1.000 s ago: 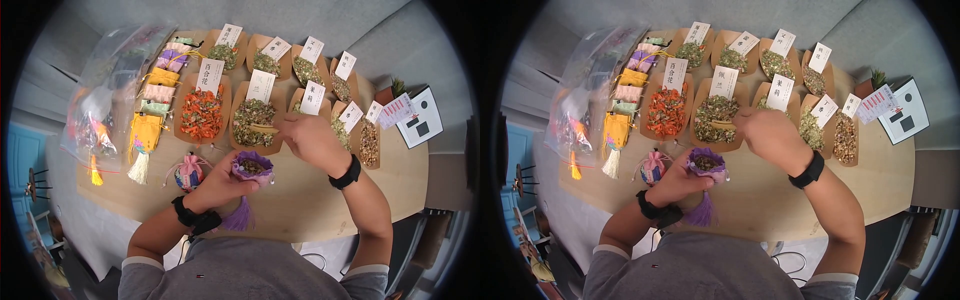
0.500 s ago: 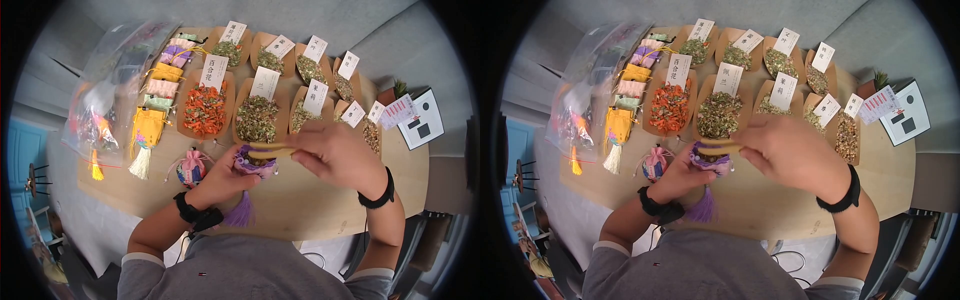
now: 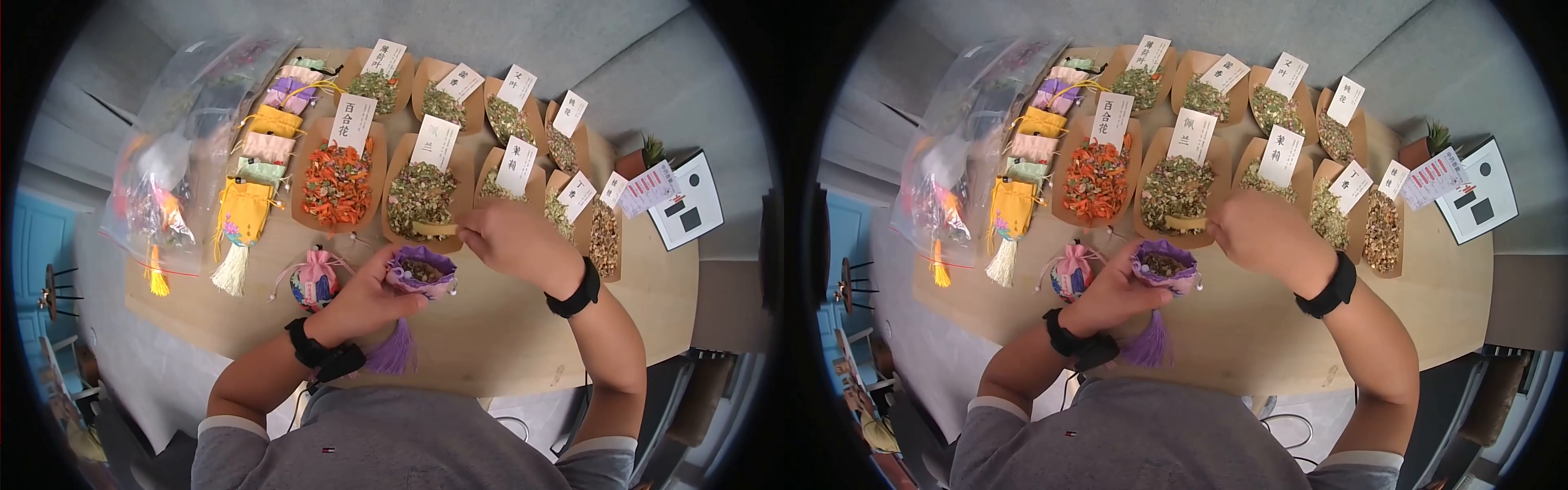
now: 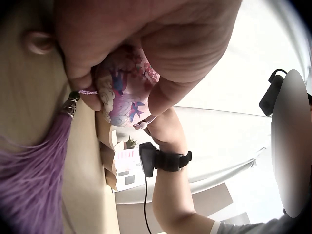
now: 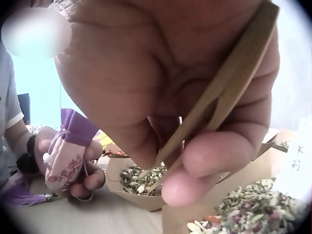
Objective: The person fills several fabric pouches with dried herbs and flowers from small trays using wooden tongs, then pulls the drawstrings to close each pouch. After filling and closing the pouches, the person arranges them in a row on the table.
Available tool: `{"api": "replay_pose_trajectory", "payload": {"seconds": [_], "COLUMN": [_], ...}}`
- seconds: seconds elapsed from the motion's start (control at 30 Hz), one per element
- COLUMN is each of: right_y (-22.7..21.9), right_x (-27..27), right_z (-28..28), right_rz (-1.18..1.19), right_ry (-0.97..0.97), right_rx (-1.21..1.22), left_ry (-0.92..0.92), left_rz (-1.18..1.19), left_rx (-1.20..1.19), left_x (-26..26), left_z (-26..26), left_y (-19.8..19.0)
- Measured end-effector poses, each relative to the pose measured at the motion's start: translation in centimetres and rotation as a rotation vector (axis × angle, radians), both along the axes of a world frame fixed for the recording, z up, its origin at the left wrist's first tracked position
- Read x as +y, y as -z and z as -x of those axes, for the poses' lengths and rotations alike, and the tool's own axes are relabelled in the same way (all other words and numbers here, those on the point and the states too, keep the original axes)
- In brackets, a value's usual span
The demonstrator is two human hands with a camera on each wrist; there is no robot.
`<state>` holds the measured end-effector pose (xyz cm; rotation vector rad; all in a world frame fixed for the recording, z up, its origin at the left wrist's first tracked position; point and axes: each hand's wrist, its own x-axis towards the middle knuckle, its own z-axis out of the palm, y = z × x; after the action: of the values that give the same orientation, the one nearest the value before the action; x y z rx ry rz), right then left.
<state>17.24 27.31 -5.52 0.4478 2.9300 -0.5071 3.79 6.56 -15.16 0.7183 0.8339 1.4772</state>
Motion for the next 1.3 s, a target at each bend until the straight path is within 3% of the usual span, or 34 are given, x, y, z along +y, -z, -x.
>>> {"api": "replay_pose_trajectory", "payload": {"seconds": [0.27,0.67,1.0,1.2,1.3], "right_y": [0.2,0.0,-6.9,-9.0,-10.0], "right_x": [-1.5,-0.6,-1.5,-3.6,-3.8], "right_z": [0.0,0.0,-1.1,-2.2,-2.9], "right_rz": [-0.234,-0.189,-0.097,-0.100,0.003], "right_ry": [-0.138,-0.143,-0.099,-0.187,-0.078], "right_rx": [0.124,0.193,0.304,0.070,0.172], "left_ry": [0.002,0.002,-0.005,-0.005,-0.005], "left_rz": [0.004,0.033,-0.020,0.007,0.005], "left_rx": [0.011,-0.025,0.022,-0.016,0.002], "left_x": [-0.1,-0.1,0.0,-0.2,-0.3], "left_z": [-0.1,-0.1,0.0,-0.3,-0.3], "left_y": [0.1,-0.1,0.2,0.5,0.1]}}
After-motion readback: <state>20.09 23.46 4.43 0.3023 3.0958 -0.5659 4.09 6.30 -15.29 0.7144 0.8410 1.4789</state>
